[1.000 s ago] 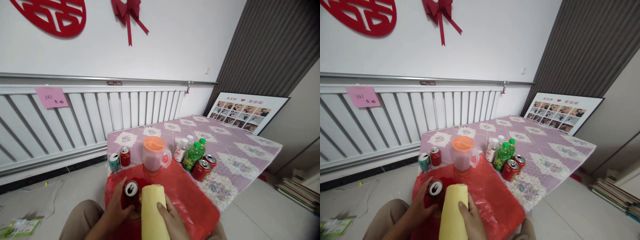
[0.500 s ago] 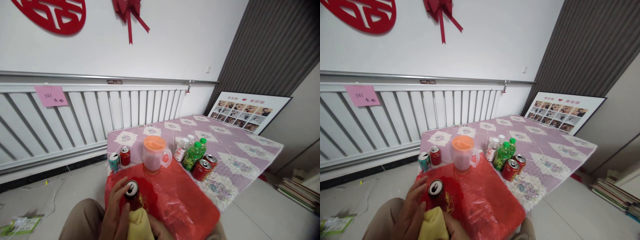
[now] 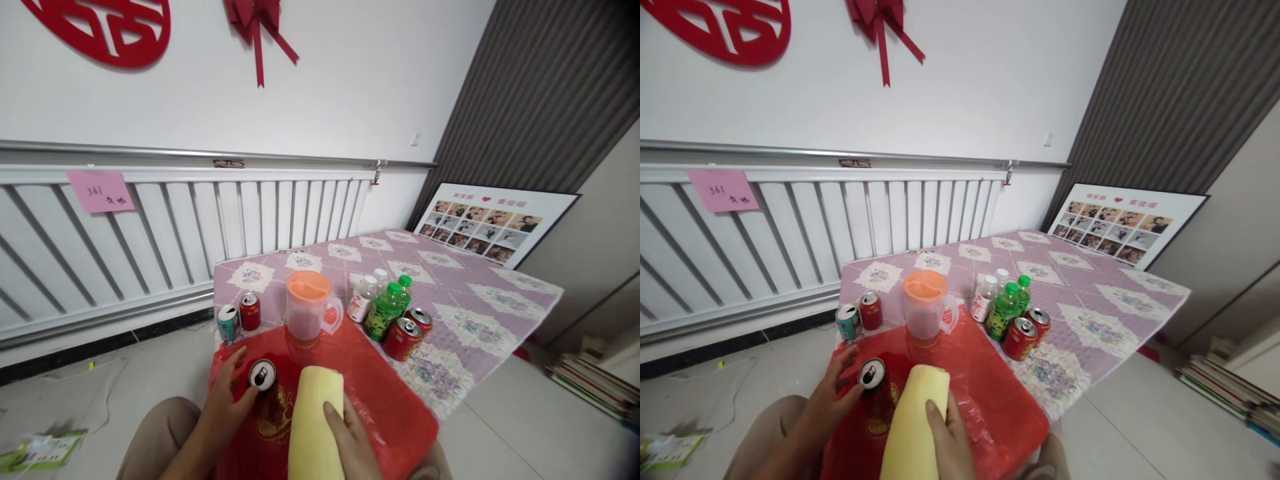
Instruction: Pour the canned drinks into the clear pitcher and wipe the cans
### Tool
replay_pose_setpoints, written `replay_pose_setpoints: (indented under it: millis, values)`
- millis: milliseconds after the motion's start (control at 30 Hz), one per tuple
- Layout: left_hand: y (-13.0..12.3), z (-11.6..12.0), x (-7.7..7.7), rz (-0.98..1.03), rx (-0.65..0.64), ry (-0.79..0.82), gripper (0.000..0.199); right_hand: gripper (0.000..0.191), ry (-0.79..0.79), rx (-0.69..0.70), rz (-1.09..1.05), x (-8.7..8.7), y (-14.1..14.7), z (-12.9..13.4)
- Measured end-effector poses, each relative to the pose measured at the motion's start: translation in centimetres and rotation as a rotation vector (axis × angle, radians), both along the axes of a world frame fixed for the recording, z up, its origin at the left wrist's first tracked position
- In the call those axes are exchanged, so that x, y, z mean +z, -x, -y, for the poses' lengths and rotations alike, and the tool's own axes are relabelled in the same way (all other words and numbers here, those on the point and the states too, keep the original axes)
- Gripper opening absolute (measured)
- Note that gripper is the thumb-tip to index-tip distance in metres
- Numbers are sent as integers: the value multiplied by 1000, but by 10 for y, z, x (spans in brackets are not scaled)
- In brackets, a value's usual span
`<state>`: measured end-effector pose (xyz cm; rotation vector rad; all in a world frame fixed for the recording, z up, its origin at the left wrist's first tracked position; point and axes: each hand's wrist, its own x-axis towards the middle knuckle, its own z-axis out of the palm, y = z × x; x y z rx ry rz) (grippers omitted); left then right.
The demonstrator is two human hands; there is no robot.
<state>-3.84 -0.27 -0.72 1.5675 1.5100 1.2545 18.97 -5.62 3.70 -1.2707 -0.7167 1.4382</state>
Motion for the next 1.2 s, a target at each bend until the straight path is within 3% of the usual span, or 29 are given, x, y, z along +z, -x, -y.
replay_pose_setpoints:
  millis: [233, 433, 600, 833, 1067, 1200]
  values:
    - [-18, 0, -4, -94, 30, -56, 63, 72, -50, 0, 162, -34, 25, -21]
    - [-21, 1, -1, -96, -17, -71, 60, 57, -125, 170, 312, -49, 31, -26]
    - [-19, -2, -2, -78, -27, -54, 61, 52, -139, 199, 378, -45, 30, -25]
    - [-10, -6, 1, -2, -178, 34, 70, 56, -125, 179, 139, -20, 27, -28]
    - [2, -15, 8, 86, -383, 87, 77, 48, -201, 266, 492, -27, 24, -34]
    - [1, -11, 6, 13, -324, 33, 80, 58, -170, 249, 511, -26, 21, -32]
